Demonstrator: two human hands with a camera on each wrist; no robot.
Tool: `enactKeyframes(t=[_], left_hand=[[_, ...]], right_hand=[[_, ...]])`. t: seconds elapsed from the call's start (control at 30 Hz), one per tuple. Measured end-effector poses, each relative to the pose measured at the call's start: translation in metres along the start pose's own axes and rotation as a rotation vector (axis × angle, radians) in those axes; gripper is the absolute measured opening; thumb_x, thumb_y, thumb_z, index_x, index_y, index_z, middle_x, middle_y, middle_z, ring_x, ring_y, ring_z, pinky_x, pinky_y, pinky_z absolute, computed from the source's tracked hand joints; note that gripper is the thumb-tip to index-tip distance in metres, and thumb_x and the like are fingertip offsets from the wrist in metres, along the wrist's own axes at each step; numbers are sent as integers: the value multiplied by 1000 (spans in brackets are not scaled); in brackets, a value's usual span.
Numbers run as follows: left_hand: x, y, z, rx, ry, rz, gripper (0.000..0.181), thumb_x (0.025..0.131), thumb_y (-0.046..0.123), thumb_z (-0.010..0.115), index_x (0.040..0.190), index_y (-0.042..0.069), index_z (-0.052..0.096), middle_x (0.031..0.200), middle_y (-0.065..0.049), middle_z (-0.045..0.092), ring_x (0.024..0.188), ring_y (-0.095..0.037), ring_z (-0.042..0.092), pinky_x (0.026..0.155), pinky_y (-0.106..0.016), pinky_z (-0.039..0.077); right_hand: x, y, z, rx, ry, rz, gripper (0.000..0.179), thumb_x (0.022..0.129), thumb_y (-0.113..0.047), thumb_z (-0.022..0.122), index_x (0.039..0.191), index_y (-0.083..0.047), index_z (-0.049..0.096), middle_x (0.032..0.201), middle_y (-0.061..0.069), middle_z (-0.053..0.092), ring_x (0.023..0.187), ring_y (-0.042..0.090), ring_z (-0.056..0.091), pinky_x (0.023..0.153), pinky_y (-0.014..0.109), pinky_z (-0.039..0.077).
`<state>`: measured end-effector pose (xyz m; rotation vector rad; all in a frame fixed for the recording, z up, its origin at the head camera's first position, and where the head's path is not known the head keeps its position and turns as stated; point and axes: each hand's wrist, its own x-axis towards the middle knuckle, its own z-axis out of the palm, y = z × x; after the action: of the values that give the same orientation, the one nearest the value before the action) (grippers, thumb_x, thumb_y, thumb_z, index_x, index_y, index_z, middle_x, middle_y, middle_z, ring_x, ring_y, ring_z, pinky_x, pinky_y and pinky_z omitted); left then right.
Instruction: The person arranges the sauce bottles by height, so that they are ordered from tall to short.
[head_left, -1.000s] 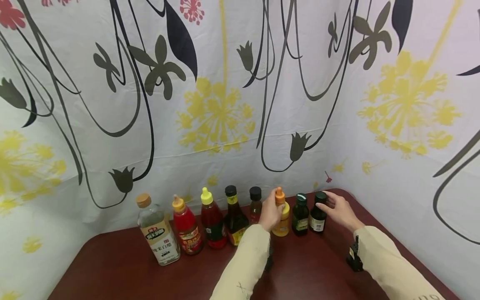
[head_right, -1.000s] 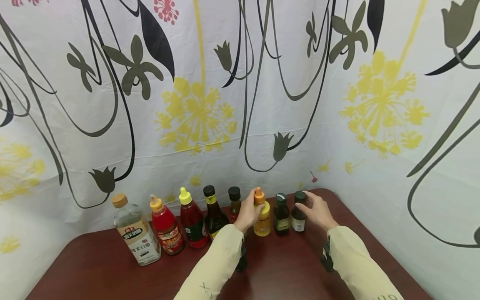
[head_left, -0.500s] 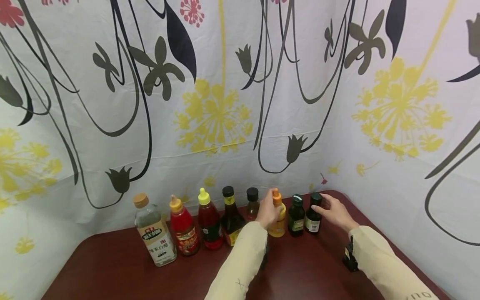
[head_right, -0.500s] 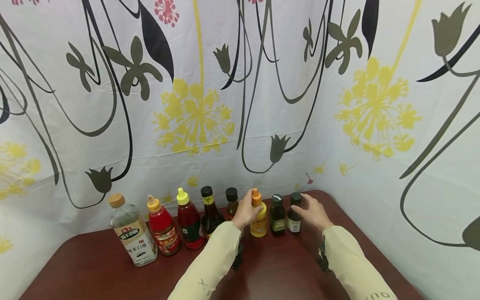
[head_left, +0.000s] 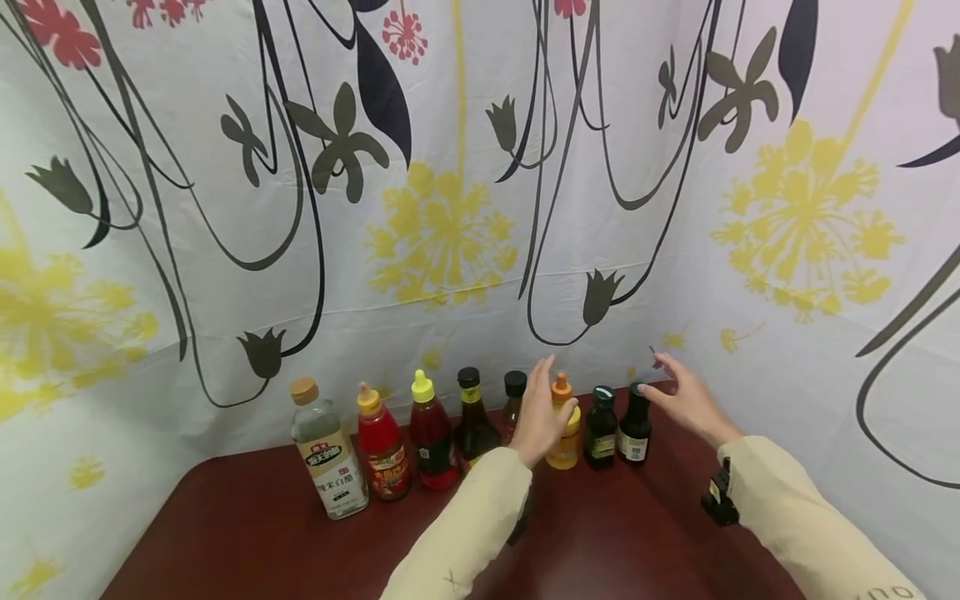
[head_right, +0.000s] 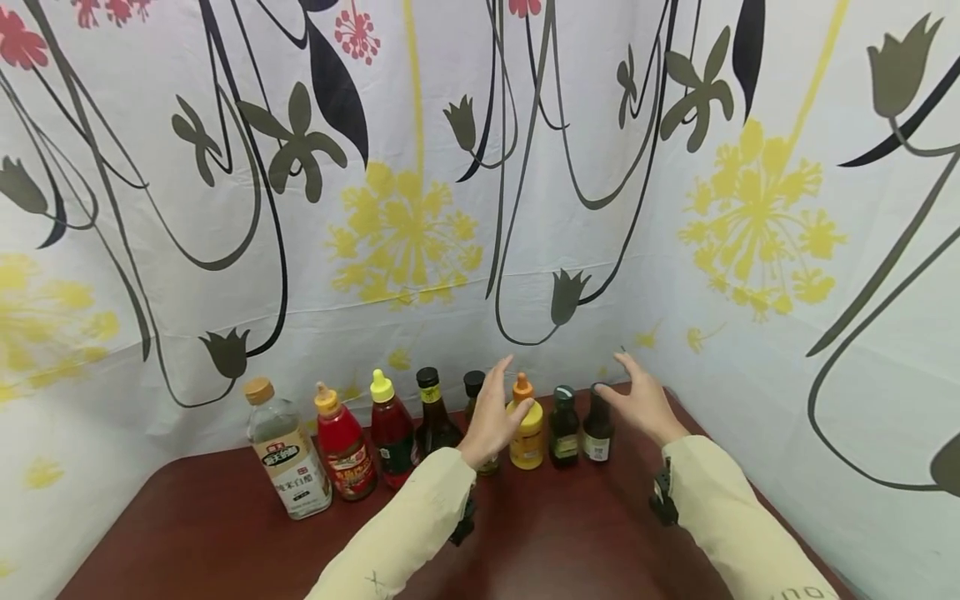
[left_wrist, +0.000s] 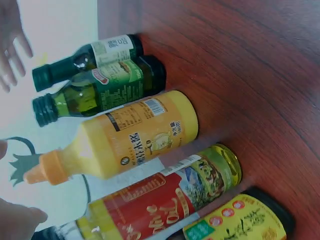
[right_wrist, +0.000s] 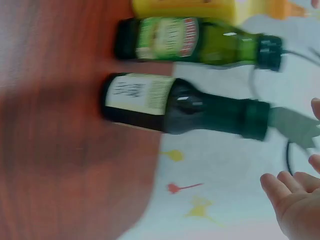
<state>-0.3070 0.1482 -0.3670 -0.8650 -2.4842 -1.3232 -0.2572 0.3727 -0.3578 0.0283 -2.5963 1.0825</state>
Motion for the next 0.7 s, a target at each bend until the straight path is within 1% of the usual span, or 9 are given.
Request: enactKeyframes(t=[0.07, 0.13, 0.2, 0.33, 0.47, 0.53, 0.57, 0.63, 0.7], left_hand=[[-3, -1, -8, 4, 12, 37, 62, 85, 16, 60, 138, 12, 28, 138, -10, 30, 125, -22, 33, 97, -37, 34], [-8, -4, -16, 15, 8, 69, 60, 86, 18, 60, 137, 14, 30, 136, -8, 35, 123, -20, 35, 96, -37, 35], [-15, -10, -26, 19, -11, 92, 56, 87, 19, 58, 136, 16, 32, 134, -5, 38, 122, -18, 37, 95, -36, 36], [-33, -25, -49, 30, -28, 158, 50, 88, 20, 56, 133, 13, 37, 129, -4, 44, 116, -17, 43, 92, -35, 38], [-55, -40, -74, 13, -29, 202, 43, 88, 18, 57, 128, 12, 44, 121, -1, 51, 108, -15, 49, 88, -34, 42], [-67, -45, -86, 7, -19, 209, 40, 87, 17, 57, 126, 13, 47, 117, 0, 54, 105, -13, 52, 85, -34, 44], [-72, -48, -92, 10, -7, 215, 38, 87, 17, 58, 124, 13, 48, 115, 1, 56, 103, -12, 53, 84, -34, 44], [-84, -52, -104, 15, 14, 209, 36, 87, 18, 59, 122, 17, 50, 112, 4, 57, 100, -9, 54, 82, -34, 45], [-95, -56, -117, 35, 50, 212, 33, 85, 17, 61, 117, 18, 54, 108, 7, 59, 96, -7, 56, 79, -33, 47]], right_hand=[[4, -8, -5, 24, 14, -45, 68, 89, -26, 55, 138, 6, 20, 137, 30, 20, 117, 47, 31, 88, 55, 34], [7, -18, -10, 55, 24, -83, 68, 89, -24, 55, 138, 5, 19, 139, 29, 16, 119, 46, 28, 90, 55, 32], [8, -27, -16, 65, 36, -117, 69, 88, -24, 56, 138, 4, 19, 140, 28, 16, 122, 46, 23, 92, 56, 28], [5, -40, -21, 76, 51, -174, 69, 87, -24, 57, 139, 1, 20, 141, 24, 17, 124, 44, 22, 94, 56, 26], [-5, -47, -24, 64, 56, -220, 68, 87, -22, 58, 140, -1, 21, 143, 21, 18, 124, 42, 24, 93, 54, 27], [-12, -49, -23, 40, 65, -250, 67, 86, -21, 59, 139, -2, 24, 142, 20, 21, 121, 41, 30, 92, 53, 29], [-16, -49, -23, 24, 67, -262, 66, 86, -21, 60, 139, -2, 25, 141, 20, 23, 120, 40, 31, 95, 46, 31], [-24, -48, -20, -10, 61, -273, 66, 85, -21, 60, 139, -4, 26, 141, 20, 24, 119, 41, 33, 93, 45, 32], [-33, -45, -15, -58, 59, -280, 66, 84, -22, 62, 139, -6, 28, 139, 21, 28, 117, 41, 35, 91, 47, 34]])
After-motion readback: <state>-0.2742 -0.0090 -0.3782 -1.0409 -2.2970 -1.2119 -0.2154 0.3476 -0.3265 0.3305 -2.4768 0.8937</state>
